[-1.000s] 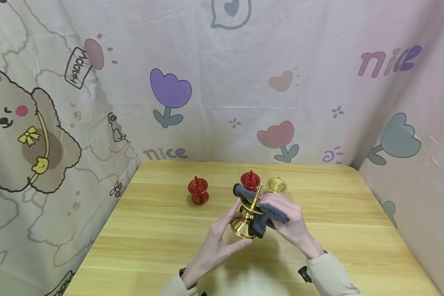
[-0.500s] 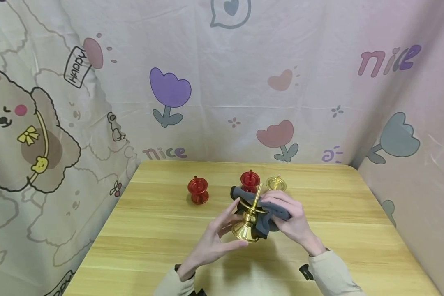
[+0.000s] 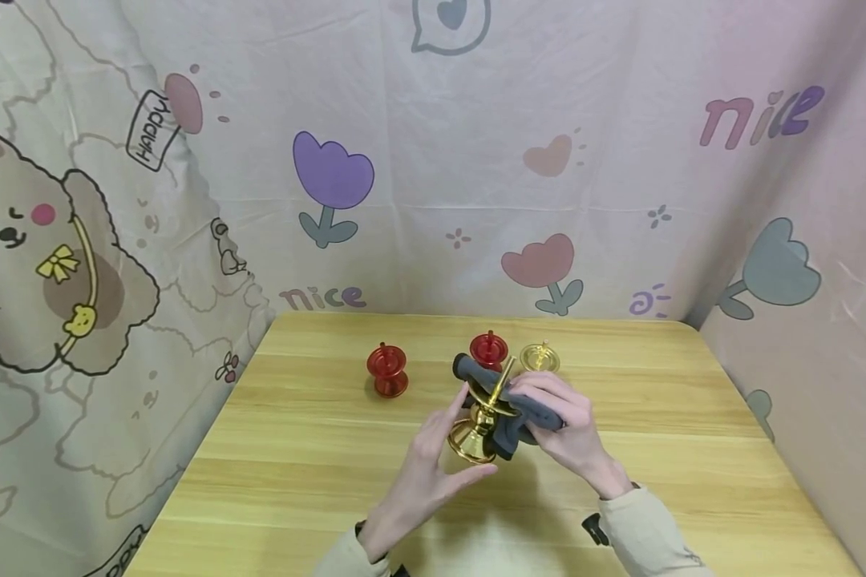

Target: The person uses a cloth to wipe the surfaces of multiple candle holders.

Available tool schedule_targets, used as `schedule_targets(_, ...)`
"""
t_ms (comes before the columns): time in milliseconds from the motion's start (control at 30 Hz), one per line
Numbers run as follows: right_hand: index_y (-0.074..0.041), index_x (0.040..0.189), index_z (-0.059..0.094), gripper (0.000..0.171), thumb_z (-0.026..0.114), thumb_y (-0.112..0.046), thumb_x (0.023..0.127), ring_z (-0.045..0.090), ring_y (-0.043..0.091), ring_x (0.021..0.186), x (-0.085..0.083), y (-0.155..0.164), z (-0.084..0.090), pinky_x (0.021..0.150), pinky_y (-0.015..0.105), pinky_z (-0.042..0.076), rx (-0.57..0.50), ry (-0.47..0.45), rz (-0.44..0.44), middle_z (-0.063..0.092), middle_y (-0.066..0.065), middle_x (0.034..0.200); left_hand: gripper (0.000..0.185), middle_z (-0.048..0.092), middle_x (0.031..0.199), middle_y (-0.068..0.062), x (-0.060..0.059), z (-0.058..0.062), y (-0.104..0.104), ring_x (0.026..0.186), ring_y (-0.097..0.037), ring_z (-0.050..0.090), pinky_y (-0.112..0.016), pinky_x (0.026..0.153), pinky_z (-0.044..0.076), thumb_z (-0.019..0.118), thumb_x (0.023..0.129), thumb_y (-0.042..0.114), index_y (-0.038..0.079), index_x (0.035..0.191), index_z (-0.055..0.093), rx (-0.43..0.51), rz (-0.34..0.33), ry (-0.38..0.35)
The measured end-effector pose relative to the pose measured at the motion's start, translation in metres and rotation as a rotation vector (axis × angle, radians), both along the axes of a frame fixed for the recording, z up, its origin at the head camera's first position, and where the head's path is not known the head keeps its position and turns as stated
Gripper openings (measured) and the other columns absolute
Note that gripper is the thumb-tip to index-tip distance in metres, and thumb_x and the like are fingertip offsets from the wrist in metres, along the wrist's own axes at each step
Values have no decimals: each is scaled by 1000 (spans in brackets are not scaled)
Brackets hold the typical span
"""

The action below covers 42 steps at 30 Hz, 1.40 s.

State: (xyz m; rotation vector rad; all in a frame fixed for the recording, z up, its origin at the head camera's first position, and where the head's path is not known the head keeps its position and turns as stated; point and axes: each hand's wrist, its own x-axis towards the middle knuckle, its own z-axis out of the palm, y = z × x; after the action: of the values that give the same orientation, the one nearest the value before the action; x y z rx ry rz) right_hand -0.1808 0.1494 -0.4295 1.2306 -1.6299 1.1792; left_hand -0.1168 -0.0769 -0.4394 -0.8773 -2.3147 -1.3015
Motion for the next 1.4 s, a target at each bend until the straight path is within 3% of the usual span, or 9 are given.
schedule_targets(300, 9, 103, 71, 40, 65, 19, 65, 67, 27, 102, 1, 0, -3, 104, 26, 53, -14, -31, 85, 70, 24, 99, 101, 65, 136, -16, -8, 3, -15, 127, -16, 60, -35, 115, 45, 79, 85, 6, 23, 163, 16, 202, -329, -389)
schedule_targets(400, 9, 102, 71, 40, 64, 20, 64, 67, 27, 101, 1, 1, -4, 104, 25, 52, -22, -31, 73, 70, 24, 99, 103, 65, 137, -13, -7, 3, -12, 128, -17, 60, -40, 115, 45, 81, 85, 14, 25, 163, 15, 148, -281, -352)
schedule_targets(533, 9, 101, 72, 37, 63, 19, 66, 67, 26, 101, 2, 2, -4, 104, 24, 52, -15, -29, 25, 70, 25, 98, 108, 68, 131, -8, -5, 1, -2, 120, -20, 65, -44, 108, 51, 87, 79, 25, 18, 162, 20, 70, -137, -149)
schedule_targets(633, 8, 102, 72, 37, 64, 18, 67, 67, 24, 102, 3, 2, -4, 103, 23, 52, -8, -41, 7, 70, 24, 98, 105, 69, 125, -11, -4, -1, 0, 115, -21, 66, -40, 103, 55, 88, 78, 20, 11, 160, 24, 98, -118, -70)
schedule_targets(800, 9, 106, 70, 46, 60, 21, 63, 67, 24, 104, 4, 2, -3, 104, 24, 52, -18, -73, 75, 70, 22, 104, 100, 66, 129, -21, -5, 0, -9, 122, -18, 63, -31, 110, 49, 80, 84, 6, 18, 162, 19, 239, -326, -333)
schedule_targets(900, 11, 106, 69, 48, 58, 23, 61, 67, 26, 104, 3, 3, -3, 104, 25, 52, -20, -70, 106, 71, 21, 105, 100, 62, 135, -22, -5, 2, -13, 127, -20, 60, -31, 113, 45, 76, 88, 5, 25, 163, 13, 248, -380, -450)
schedule_targets(1167, 10, 102, 70, 41, 64, 20, 63, 67, 22, 102, 3, 3, -3, 103, 23, 52, -12, -57, 29, 70, 24, 100, 107, 68, 127, -11, -2, -3, -1, 118, -22, 66, -42, 105, 54, 88, 78, 21, 13, 162, 21, 93, -154, -114)
schedule_targets(1267, 10, 104, 70, 42, 64, 20, 63, 67, 20, 105, 3, 3, -3, 104, 23, 52, -17, -72, 33, 70, 24, 100, 104, 68, 125, -13, -3, -2, -2, 118, -18, 65, -37, 107, 53, 86, 79, 15, 15, 161, 22, 159, -196, -184)
schedule_targets(1400, 12, 105, 69, 46, 61, 22, 61, 67, 20, 106, 4, 4, -3, 104, 24, 52, -35, -77, 70, 70, 24, 102, 101, 63, 131, -22, -6, 0, -8, 126, -15, 60, -28, 113, 46, 78, 85, 5, 21, 163, 16, 285, -373, -399)
